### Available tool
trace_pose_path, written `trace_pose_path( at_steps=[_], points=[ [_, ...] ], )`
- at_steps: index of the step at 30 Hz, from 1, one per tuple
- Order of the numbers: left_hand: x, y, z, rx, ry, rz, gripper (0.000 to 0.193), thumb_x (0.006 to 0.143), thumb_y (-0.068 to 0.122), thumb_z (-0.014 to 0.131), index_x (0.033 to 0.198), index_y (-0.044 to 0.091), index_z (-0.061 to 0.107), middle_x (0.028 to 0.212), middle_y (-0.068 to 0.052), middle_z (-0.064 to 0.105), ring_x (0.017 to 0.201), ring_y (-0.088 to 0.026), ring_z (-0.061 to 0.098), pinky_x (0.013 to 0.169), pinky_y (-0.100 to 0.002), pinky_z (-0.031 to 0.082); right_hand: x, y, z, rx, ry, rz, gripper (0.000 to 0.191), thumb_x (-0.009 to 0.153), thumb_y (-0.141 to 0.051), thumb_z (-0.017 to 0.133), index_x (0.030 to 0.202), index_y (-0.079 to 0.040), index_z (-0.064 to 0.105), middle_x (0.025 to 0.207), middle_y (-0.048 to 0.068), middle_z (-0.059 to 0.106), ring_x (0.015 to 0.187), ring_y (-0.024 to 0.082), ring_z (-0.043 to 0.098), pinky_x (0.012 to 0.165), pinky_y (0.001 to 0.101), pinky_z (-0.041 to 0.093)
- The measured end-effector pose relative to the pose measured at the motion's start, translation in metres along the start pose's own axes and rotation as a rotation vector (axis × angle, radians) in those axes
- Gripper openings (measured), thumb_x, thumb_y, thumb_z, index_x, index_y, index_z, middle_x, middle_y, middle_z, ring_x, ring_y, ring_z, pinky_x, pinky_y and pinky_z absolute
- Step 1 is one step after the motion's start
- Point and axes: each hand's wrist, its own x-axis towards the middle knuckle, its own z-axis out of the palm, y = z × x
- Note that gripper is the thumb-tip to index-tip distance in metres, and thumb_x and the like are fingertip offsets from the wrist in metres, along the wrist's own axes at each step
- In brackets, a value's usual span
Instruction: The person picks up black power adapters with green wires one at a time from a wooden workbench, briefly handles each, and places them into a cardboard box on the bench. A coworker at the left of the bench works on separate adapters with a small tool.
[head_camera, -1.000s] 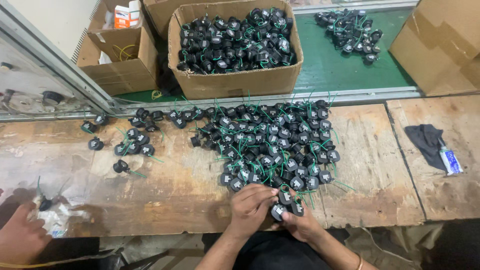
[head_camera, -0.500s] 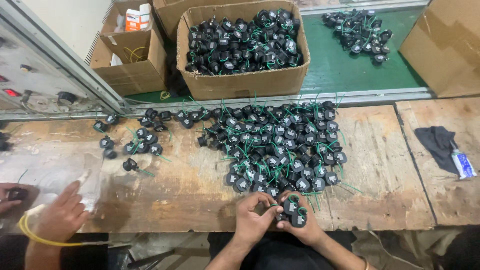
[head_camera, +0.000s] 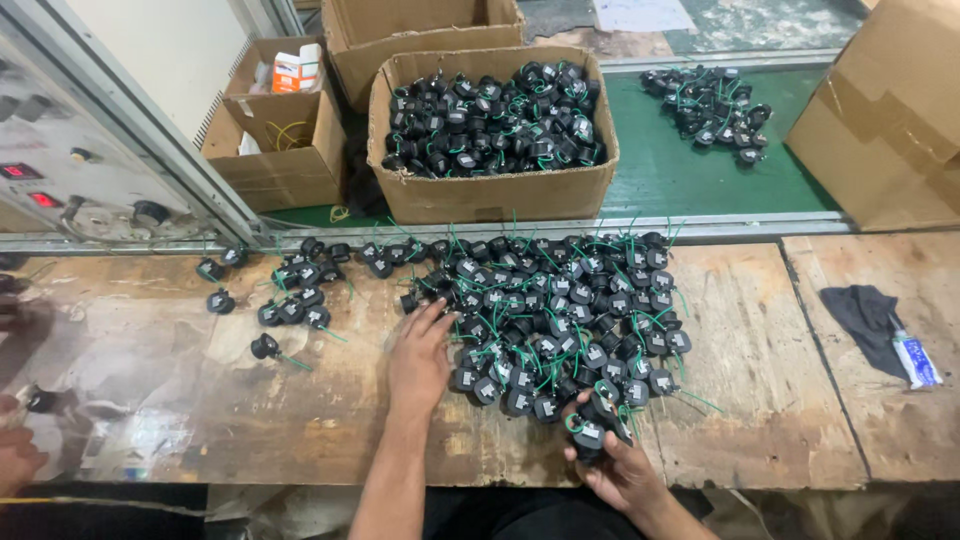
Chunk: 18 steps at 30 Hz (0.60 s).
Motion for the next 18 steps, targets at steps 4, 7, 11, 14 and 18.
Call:
trace_pose_path(
  at_steps=[4,7,11,14,18],
  points=[
    [-0.011,-0.012,-0.003,-0.086,0.058,-0.235,0.019,0.082,0.005,0.074,0.1,0.012,0.075,0.116,-0.003,0.073,0.114,-0.027,0.065,0.097,-0.038,0.053,0.0,0.0,0.0,-0.031,-0.019,-0.028,0.069,0.095,-0.02,0.076,0.15,-0.013,0.035,0.131,0.011,0.055,0.108,0.031,0.067,0.07,0.0311,0.058],
    [-0.016,-0.017,-0.008,-0.014,0.077,-0.265,0.022,0.08,0.004,0.075,0.102,0.009,0.076,0.11,-0.006,0.072,0.109,-0.031,0.064,0.091,-0.041,0.053,-0.001,-0.001,-0.001,-0.052,-0.009,-0.014,0.071,0.093,-0.021,0.076,0.15,-0.014,0.034,0.129,0.011,0.056,0.108,0.031,0.067,0.071,0.0333,0.058],
    [-0.019,-0.022,-0.006,0.045,0.095,-0.254,0.02,0.072,0.005,0.079,0.091,0.011,0.078,0.103,-0.007,0.073,0.101,-0.032,0.066,0.083,-0.04,0.053,-0.001,-0.001,-0.003,-0.031,-0.025,-0.032,0.071,0.093,-0.019,0.076,0.15,-0.014,0.034,0.131,0.01,0.055,0.11,0.03,0.066,0.074,0.0339,0.058],
    [-0.021,-0.017,-0.002,-0.271,0.21,-0.421,0.017,0.084,0.004,0.075,0.099,0.011,0.078,0.103,-0.004,0.076,0.089,-0.02,0.073,0.078,-0.031,0.057,0.001,0.001,-0.001,0.001,-0.045,-0.053,0.071,0.095,-0.017,0.076,0.151,-0.014,0.033,0.133,0.011,0.054,0.115,0.031,0.063,0.078,0.0352,0.059],
    [-0.034,0.021,-0.002,-0.882,0.314,-0.675,0.014,0.097,0.006,0.066,0.107,0.006,0.076,0.106,-0.006,0.077,0.087,-0.013,0.069,0.076,-0.029,0.057,0.006,0.002,0.004,-0.006,0.049,-0.053,0.077,0.086,-0.015,0.079,0.148,-0.018,0.034,0.134,0.011,0.053,0.12,0.03,0.06,0.089,0.0409,0.058]
  ],
)
